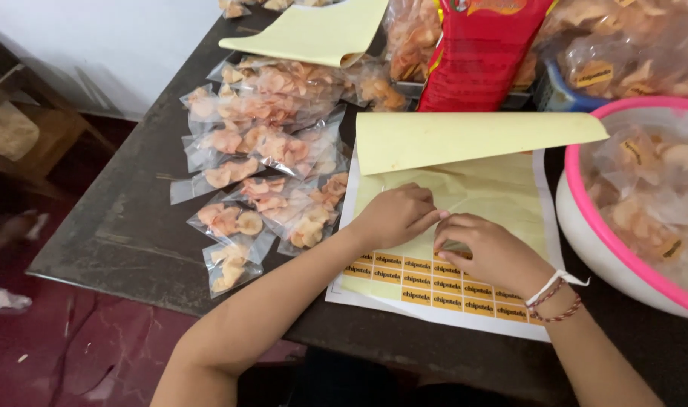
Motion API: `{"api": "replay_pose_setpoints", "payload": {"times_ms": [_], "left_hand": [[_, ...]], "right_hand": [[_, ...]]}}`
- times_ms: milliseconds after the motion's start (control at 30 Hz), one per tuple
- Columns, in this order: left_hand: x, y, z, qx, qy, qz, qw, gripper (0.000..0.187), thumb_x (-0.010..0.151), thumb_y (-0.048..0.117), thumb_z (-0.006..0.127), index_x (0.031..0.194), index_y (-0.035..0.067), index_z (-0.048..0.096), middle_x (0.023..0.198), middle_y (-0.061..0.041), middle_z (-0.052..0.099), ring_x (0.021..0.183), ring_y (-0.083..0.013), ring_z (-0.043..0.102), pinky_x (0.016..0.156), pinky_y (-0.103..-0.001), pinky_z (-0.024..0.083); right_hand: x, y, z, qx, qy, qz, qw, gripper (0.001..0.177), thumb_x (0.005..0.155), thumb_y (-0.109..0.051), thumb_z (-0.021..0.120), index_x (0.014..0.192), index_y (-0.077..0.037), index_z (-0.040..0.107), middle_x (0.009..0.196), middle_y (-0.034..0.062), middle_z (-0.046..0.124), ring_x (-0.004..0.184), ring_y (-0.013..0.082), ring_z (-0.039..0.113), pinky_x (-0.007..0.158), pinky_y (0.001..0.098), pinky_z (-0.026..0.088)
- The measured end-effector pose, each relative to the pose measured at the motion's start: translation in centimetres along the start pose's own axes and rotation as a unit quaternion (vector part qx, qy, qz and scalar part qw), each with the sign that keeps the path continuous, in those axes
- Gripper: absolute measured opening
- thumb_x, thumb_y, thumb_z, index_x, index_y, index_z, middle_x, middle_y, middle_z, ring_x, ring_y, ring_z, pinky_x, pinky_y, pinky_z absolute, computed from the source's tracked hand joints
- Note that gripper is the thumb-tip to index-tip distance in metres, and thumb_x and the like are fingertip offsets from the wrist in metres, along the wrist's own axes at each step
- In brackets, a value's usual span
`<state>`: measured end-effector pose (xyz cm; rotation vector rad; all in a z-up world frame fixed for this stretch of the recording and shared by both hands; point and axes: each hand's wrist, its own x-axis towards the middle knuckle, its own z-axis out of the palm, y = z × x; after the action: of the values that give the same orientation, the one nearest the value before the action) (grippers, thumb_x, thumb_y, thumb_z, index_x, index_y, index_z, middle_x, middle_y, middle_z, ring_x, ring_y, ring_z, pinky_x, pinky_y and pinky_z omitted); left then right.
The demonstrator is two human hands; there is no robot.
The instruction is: Applying adhesive labels to individual snack bags and organizing them into a collection bowl.
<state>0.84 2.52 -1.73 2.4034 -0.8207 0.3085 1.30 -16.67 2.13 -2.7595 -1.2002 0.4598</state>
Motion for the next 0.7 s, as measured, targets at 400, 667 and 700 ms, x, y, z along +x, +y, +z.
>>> {"api": "replay_pose_setpoints", "payload": {"times_ms": [400, 667, 700], "left_hand": [[-0.1, -0.4, 0.6, 0.017, 0.016, 0.015, 1.000, 0.047, 0.098, 0.034, 0.041, 0.078, 0.003, 0.070, 0.083, -0.012, 0.064, 0.083, -0.0285, 0.063, 0.069, -0.039, 0.054], [0.1, -0.9, 0.9, 0.017, 0.012, 0.030, 0.999, 0.049, 0.099, 0.035, 0.039, 0.078, 0.005, 0.071, 0.081, -0.011, 0.063, 0.082, -0.0269, 0.062, 0.068, -0.037, 0.053], [0.2, -0.9, 0.8, 0.016, 0.009, 0.030, 0.999, 0.049, 0.099, 0.035, 0.039, 0.078, 0.005, 0.070, 0.081, -0.011, 0.062, 0.082, -0.0266, 0.062, 0.069, -0.036, 0.053]], "right_hand": [[-0.1, -0.3, -0.2, -0.007, 0.001, -0.007, 1.000, 0.026, 0.088, -0.025, 0.059, 0.111, -0.014, 0.066, 0.119, 0.0074, 0.062, 0.119, 0.0224, 0.056, 0.104, 0.0404, 0.045], [0.1, 0.4, 0.5, -0.006, 0.022, -0.022, 0.999, 0.026, 0.088, -0.025, 0.061, 0.110, -0.012, 0.066, 0.118, 0.0099, 0.063, 0.117, 0.0252, 0.057, 0.103, 0.0426, 0.046], [0.1, 0.5, 0.4, -0.005, 0.028, -0.032, 0.999, 0.025, 0.088, -0.025, 0.061, 0.109, -0.012, 0.066, 0.117, 0.0101, 0.063, 0.116, 0.0254, 0.057, 0.102, 0.0422, 0.047]]}}
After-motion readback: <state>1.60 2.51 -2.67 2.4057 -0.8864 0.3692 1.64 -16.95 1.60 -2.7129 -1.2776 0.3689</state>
